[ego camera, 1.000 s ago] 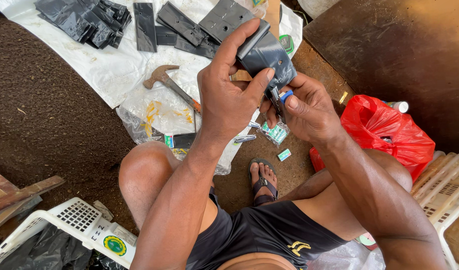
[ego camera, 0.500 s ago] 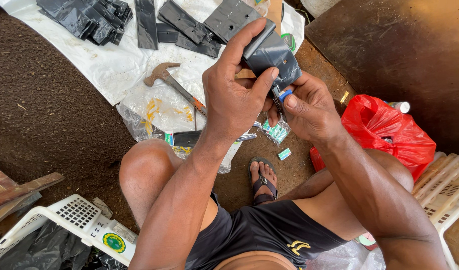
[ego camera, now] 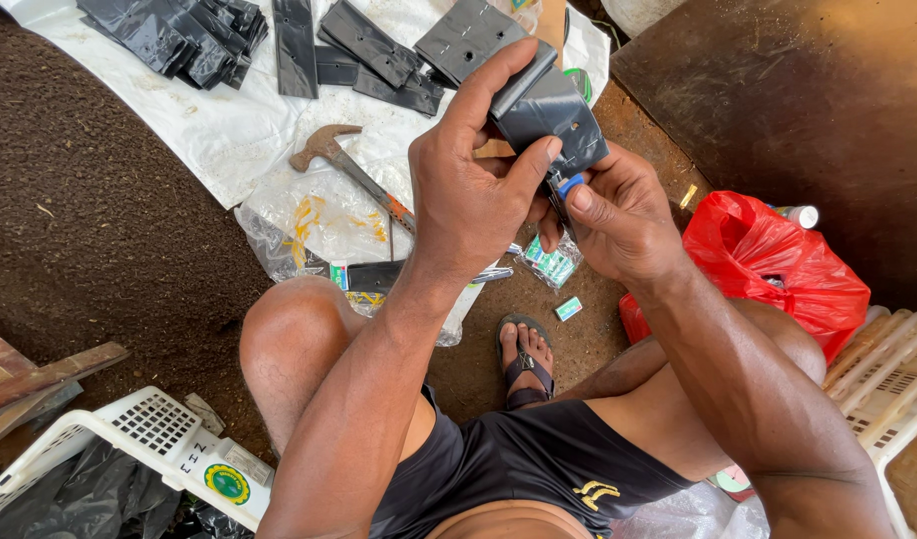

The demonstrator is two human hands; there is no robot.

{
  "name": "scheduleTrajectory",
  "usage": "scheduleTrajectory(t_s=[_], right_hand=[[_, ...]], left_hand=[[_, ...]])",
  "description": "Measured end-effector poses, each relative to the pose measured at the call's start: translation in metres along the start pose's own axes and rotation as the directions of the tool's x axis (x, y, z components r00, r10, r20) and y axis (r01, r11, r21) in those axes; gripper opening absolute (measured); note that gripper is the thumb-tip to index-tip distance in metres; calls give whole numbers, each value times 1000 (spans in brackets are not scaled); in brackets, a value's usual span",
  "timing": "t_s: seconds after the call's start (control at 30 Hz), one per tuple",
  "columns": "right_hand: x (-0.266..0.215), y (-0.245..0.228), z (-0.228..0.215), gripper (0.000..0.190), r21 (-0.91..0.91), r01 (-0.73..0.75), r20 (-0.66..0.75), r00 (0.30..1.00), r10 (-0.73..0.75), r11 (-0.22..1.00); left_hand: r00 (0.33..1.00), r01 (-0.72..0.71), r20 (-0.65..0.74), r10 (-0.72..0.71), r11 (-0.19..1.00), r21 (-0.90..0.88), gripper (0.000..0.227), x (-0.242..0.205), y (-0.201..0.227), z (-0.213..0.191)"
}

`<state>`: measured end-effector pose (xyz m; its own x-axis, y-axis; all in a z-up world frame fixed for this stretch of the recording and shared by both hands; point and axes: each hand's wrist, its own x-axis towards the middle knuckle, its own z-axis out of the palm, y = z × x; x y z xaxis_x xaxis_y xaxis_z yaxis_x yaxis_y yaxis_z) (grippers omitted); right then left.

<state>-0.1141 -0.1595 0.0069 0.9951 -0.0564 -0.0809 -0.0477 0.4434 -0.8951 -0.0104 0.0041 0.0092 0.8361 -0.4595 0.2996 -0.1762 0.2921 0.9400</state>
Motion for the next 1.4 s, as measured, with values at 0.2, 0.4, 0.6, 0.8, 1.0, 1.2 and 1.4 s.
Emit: scheduleTrajectory(t_s=[0.2, 0.4, 0.6, 0.8, 1.0, 1.2, 1.4], right_hand=[[0, 8, -6, 33, -46, 6, -57, 998, -9, 999], [3, 10, -9, 33, -15, -21, -80, 997, 20, 1000], [1, 3, -7, 43, 33, -64, -29, 997, 65, 997], [1, 8, -11, 32, 28, -42, -54, 998, 43, 999], [4, 18, -13, 27, -112, -39, -189, 982, 17, 993], [12, 5, -6, 37, -293, -36, -176, 984, -17, 955], [3, 23, 1, 24, -710, 98, -175, 935, -309, 697]], left_hand=[[999, 31, 9, -31, 999, -35, 59, -1, -1, 1], [999, 42, -3, -42, 996, -80, 57, 1, -2, 3], [998, 63, -14, -64, 997, -38, 57, 2, -2, 0], [999, 51, -3, -51, 997, -56, 57, 1, -1, 0], [997, 69, 21, -67, 995, -68, 59, -1, -6, 3], [993, 99, -58, -107, 988, -120, 63, 1, -7, 5], [990, 87, -107, -96, 992, -88, 62, -1, -10, 7]])
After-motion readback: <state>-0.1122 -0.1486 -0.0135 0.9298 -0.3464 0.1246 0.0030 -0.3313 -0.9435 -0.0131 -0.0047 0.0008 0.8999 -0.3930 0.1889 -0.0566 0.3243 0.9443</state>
